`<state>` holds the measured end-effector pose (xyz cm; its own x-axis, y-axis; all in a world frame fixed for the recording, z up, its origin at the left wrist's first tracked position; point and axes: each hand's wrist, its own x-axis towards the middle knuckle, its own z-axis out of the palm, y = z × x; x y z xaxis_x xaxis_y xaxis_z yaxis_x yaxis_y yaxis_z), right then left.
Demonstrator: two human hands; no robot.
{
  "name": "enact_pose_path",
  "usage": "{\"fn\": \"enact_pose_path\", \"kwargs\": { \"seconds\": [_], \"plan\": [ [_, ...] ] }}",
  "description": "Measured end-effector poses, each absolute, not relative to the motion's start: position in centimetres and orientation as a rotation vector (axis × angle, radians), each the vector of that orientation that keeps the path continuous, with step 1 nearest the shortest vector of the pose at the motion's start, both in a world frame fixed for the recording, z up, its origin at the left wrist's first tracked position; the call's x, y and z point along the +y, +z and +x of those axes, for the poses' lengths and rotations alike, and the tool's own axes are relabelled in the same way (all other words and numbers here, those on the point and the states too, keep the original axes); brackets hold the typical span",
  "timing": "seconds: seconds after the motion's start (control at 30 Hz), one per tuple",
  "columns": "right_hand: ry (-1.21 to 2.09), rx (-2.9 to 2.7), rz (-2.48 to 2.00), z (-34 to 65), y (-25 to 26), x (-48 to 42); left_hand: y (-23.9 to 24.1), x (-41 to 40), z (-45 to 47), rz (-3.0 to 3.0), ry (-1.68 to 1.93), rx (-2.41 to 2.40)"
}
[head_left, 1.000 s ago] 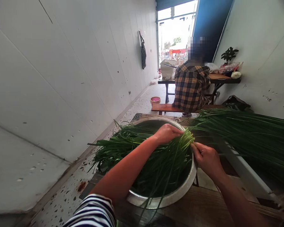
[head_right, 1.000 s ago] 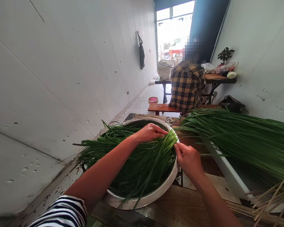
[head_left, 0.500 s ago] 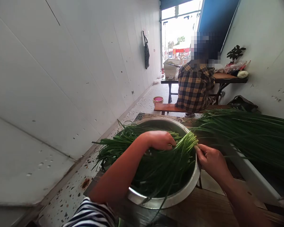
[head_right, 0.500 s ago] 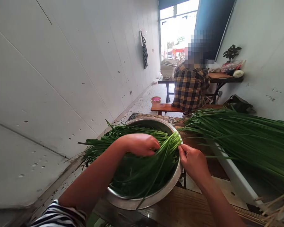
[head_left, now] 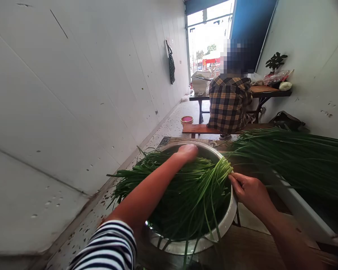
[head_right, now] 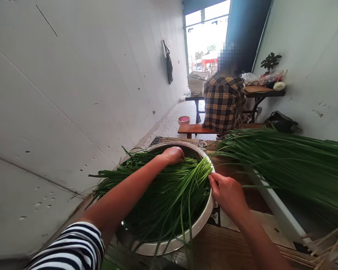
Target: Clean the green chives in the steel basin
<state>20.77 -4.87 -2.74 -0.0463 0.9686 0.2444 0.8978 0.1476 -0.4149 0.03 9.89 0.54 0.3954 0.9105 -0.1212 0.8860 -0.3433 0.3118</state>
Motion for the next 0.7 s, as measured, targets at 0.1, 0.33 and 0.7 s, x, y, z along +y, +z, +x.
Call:
{"fn": "enact_pose_path", "kwargs": {
  "seconds": [0.1,0.33,0.7],
  "plan": [
    [0.191,-1.997,-1.769,20.8,-2.9,-4.8,-1.4,9.5,0.5,2.333,0.056,1.584],
    [0.126,-2.005,-1.801,20.7,-3.2,-4.8,-2.5,10.4,-0.1,2.334,0.270,1.469],
    [0.108,-2.016,-1.789,20.7,-3.1,-4.9,-1.5,9.7,0.5,2.299,0.233,1.505]
  ]
}}
